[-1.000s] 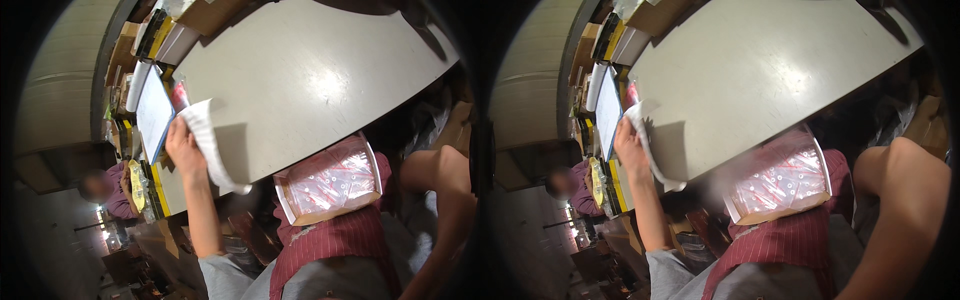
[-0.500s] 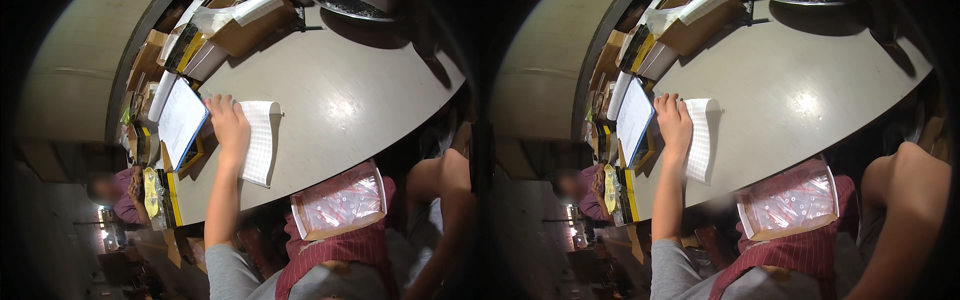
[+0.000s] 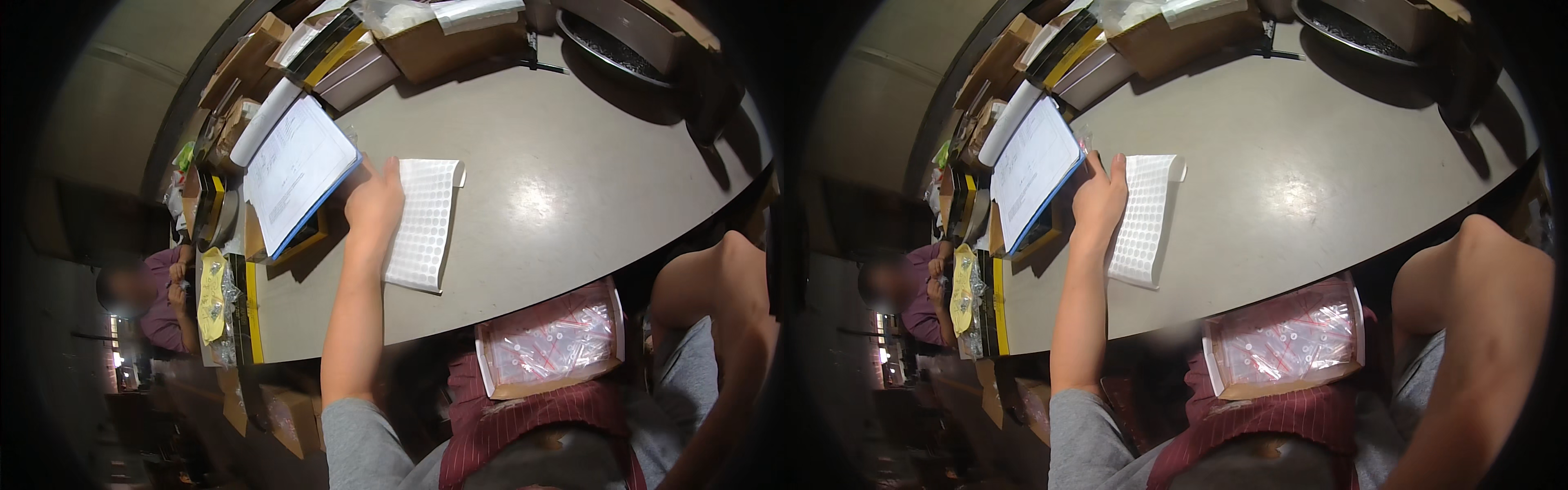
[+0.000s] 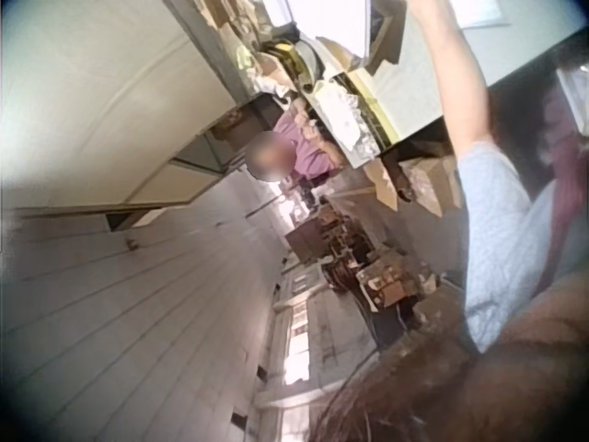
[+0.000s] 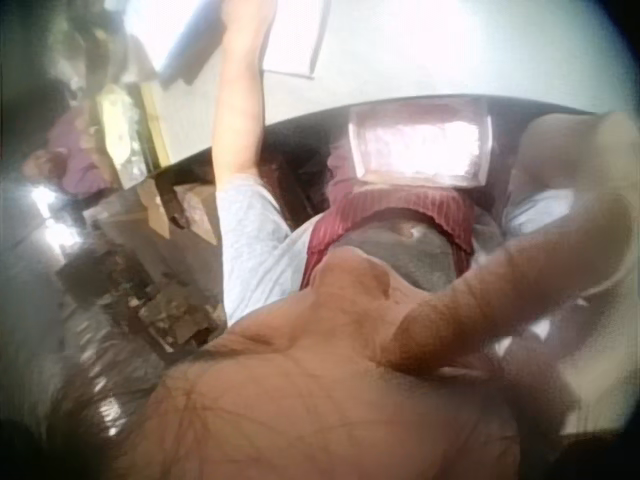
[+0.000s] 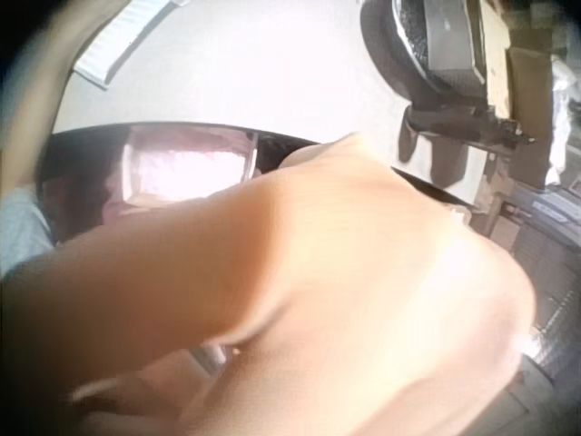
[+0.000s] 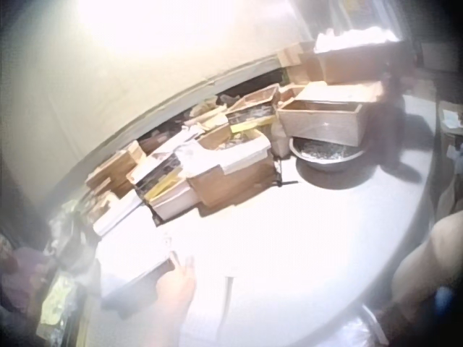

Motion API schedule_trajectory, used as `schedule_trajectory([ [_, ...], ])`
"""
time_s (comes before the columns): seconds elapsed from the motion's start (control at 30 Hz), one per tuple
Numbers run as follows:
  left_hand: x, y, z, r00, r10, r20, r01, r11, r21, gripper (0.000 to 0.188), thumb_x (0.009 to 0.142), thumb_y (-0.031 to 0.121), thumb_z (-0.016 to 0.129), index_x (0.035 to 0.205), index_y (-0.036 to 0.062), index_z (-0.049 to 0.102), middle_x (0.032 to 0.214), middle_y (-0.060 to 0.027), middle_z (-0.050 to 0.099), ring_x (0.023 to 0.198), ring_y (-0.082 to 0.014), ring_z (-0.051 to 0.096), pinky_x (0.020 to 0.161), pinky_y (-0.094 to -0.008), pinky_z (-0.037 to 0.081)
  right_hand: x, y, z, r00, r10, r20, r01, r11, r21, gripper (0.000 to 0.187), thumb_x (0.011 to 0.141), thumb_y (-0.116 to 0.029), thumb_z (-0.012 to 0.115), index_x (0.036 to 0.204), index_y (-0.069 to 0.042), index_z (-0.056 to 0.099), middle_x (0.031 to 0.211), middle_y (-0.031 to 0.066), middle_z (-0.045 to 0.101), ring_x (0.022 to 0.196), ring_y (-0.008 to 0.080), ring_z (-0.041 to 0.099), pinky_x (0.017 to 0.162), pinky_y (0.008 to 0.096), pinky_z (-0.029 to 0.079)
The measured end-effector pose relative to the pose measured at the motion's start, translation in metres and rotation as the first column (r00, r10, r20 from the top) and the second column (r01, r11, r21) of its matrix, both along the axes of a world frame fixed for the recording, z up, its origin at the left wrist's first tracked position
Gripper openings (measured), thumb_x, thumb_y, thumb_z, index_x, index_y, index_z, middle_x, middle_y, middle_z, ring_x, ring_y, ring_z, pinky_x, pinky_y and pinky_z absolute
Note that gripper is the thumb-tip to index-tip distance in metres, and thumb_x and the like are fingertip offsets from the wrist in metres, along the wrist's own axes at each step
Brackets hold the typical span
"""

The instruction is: The person places small items into clear plastic bags and seals them. They then affix small round stickers to the bags and place the finished packages into a cardboard box.

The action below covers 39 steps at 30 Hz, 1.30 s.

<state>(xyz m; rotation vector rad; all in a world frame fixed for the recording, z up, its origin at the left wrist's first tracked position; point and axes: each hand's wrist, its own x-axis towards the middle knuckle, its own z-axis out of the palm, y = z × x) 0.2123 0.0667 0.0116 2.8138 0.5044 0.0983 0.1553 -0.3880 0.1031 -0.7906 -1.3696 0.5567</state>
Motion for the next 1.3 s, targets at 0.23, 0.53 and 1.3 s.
schedule_trajectory([
  [0.23,-0.003,-0.011,0.007,0.999,-0.046,0.0,0.046,0.998,-0.049,0.067,0.106,0.044,0.04,0.149,-0.0061,0.031,0.113,-0.0338,0.067,0.109,-0.0481,0.066,0.099,-0.0521,0.048,0.005,0.025,0.013,1.0,0.018,0.015,-0.017,0.999,-0.035,0.027,0.096,-0.02,0.067,0.079,0.001,0.072,0.078,0.0121,0.07,0.076,0.0259,0.069,0.081,0.0378,0.052],
  [0.53,0.008,0.003,-0.009,0.983,-0.103,0.153,0.105,0.994,-0.005,0.072,0.104,0.048,0.042,0.151,-0.0046,0.031,0.11,-0.0389,0.065,0.107,-0.0526,0.065,0.1,-0.053,0.048,0.006,0.045,0.028,0.999,0.037,0.03,-0.034,0.995,-0.093,0.027,0.096,-0.02,0.067,0.079,0.001,0.072,0.078,0.012,0.07,0.075,0.0259,0.069,0.08,0.0369,0.053],
  [1.3,-0.021,-0.023,-0.017,0.958,-0.227,0.173,0.211,0.972,0.103,0.059,0.1,0.04,0.057,0.139,-0.0029,0.045,0.15,-0.0243,0.042,0.134,-0.0484,0.043,0.099,-0.0657,0.043,0.014,0.058,0.034,0.996,0.068,0.059,-0.065,0.996,-0.059,0.028,0.096,-0.021,0.067,0.08,0.002,0.071,0.078,0.0116,0.07,0.073,0.0259,0.068,0.075,0.0344,0.054],
])
